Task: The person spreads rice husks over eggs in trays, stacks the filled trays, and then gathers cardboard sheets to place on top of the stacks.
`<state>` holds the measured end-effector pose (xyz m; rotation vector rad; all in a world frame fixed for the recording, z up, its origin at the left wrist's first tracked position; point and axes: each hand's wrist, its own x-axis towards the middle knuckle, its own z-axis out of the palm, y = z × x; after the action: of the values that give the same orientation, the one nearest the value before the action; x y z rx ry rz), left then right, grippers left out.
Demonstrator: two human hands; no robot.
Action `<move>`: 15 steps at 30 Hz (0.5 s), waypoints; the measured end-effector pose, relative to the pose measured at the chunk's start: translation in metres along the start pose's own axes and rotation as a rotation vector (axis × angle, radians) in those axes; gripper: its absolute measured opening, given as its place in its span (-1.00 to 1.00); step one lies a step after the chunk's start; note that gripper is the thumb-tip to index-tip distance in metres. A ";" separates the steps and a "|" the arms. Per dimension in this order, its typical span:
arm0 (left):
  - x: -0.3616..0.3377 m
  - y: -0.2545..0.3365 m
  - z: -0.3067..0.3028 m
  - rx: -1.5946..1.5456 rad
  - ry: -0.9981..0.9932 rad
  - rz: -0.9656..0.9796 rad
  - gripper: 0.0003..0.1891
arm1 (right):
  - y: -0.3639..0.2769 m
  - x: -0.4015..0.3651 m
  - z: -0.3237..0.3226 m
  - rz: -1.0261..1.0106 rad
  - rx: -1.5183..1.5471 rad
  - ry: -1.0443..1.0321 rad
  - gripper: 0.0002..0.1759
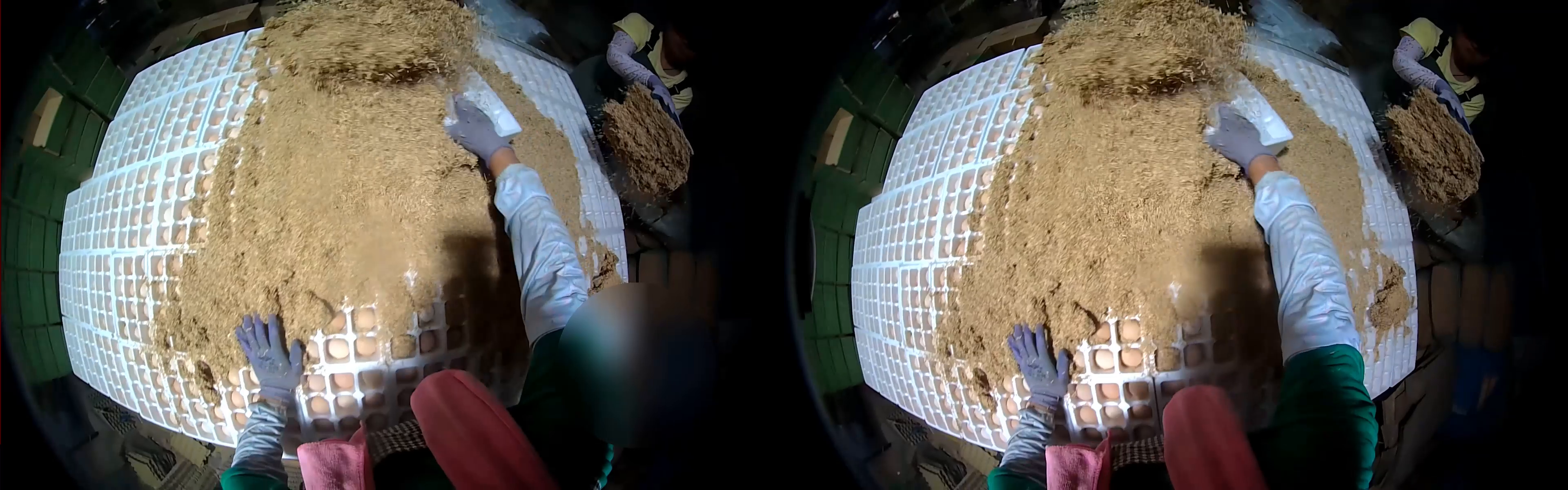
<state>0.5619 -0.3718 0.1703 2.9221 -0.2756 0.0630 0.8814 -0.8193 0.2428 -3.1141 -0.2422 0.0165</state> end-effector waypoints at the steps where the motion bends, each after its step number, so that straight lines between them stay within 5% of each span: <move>1: -0.001 0.001 -0.002 -0.032 0.011 -0.015 -0.27 | -0.042 0.011 0.003 0.118 0.157 -0.063 -0.35; 7: -0.012 -0.011 0.013 -0.230 0.304 0.067 -0.08 | -0.287 -0.046 -0.009 -0.096 0.216 -0.281 -0.11; 8: -0.016 -0.013 0.012 -0.262 0.341 0.064 -0.06 | -0.318 -0.066 -0.008 -0.146 0.254 -0.201 -0.27; 9: -0.021 -0.015 0.009 -0.343 0.390 0.020 -0.02 | -0.345 -0.084 -0.024 -0.138 0.258 -0.243 -0.23; 12: -0.031 -0.048 -0.053 -0.154 0.123 -0.095 0.01 | -0.381 -0.127 -0.036 -0.046 0.253 -0.205 -0.16; 13: -0.034 -0.077 -0.057 -0.163 0.192 -0.027 0.01 | -0.387 -0.145 -0.040 -0.028 0.248 -0.203 -0.16; 15: -0.039 -0.134 -0.061 -0.012 0.055 -0.081 -0.16 | -0.377 -0.189 -0.052 0.070 0.213 -0.078 -0.07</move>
<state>0.5477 -0.2230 0.2005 2.9106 -0.1485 0.1279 0.6374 -0.4770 0.3033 -2.9108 -0.1225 0.1549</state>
